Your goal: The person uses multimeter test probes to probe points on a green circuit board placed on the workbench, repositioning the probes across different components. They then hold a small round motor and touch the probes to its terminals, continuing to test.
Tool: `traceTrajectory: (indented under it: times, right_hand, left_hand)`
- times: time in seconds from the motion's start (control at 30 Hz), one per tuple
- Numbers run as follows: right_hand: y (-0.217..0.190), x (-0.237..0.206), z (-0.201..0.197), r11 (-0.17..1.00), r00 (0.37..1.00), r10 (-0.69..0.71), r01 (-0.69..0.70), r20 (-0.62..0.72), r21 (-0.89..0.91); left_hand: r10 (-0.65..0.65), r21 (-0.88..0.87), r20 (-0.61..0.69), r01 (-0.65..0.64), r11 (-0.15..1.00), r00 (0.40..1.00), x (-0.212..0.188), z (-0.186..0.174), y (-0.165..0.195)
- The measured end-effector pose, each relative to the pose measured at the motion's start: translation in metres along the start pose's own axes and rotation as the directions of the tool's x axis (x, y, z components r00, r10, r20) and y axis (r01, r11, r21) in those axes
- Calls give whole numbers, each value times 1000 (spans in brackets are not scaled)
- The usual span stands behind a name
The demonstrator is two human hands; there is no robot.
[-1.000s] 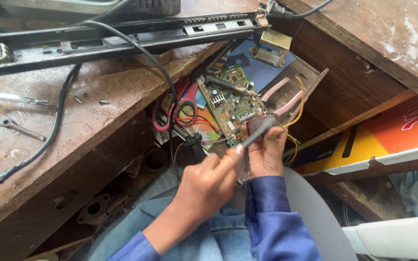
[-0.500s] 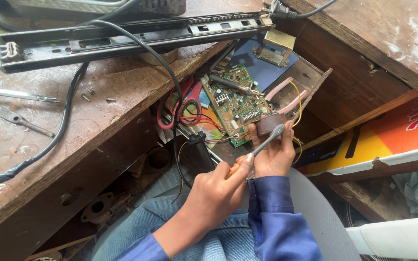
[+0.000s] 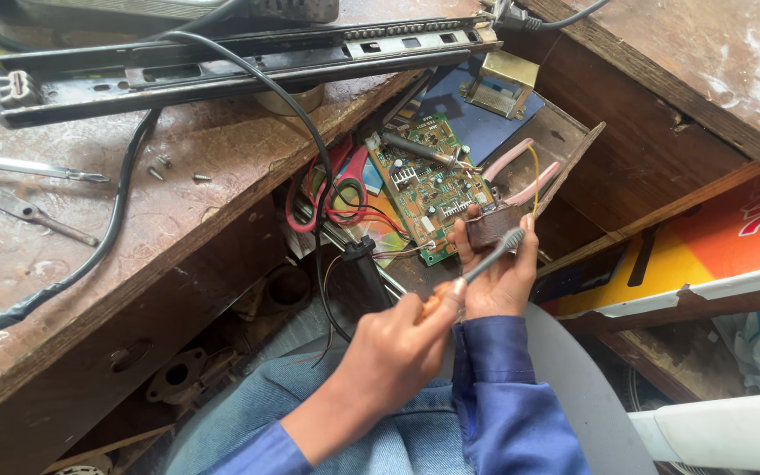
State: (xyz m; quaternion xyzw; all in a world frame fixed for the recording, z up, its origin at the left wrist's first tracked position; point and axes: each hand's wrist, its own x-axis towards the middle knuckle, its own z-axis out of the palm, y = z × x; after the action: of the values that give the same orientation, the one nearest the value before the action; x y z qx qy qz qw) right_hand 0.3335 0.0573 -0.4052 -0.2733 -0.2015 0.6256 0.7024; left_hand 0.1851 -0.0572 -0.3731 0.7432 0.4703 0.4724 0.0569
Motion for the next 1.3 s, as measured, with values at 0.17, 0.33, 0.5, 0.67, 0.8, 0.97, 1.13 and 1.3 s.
traceTrajectory:
  times: [0.17,0.33,0.5,0.67,0.8,0.97,1.13,1.3]
  right_hand:
    - [2,1,4,1000,1000,14,-15,-26,-12]
    - [3,1,3,998,999,47,-46,20,-30]
    - [4,2,2,998,999,32,-30,32,-48]
    - [3,3,2,998,1000,-9,9,3,-70]
    - [4,2,0,995,1000,-13,16,28,-96]
    - [6,0,1,997,998,-56,57,18,-59]
    - [3,-2,8,997,999,-32,32,5,-75]
    - [6,-3,8,975,996,-79,84,32,-205]
  left_hand:
    - [-4,5,12,4,1000,1000,1,-2,-1]
    - [-35,-13,-14,35,999,999,1,-2,-3]
    - [-31,7,-24,31,999,999,-2,0,-5]
    - [60,16,49,-60,998,997,-5,0,-3]
    - [-13,-34,-11,13,999,1000,-2,-6,-3]
    - [-55,4,-164,56,998,985,7,-12,-4]
    - [-48,-3,-188,48,999,981,11,-14,-3]
    - [-78,-22,-158,75,997,984,9,-13,-4]
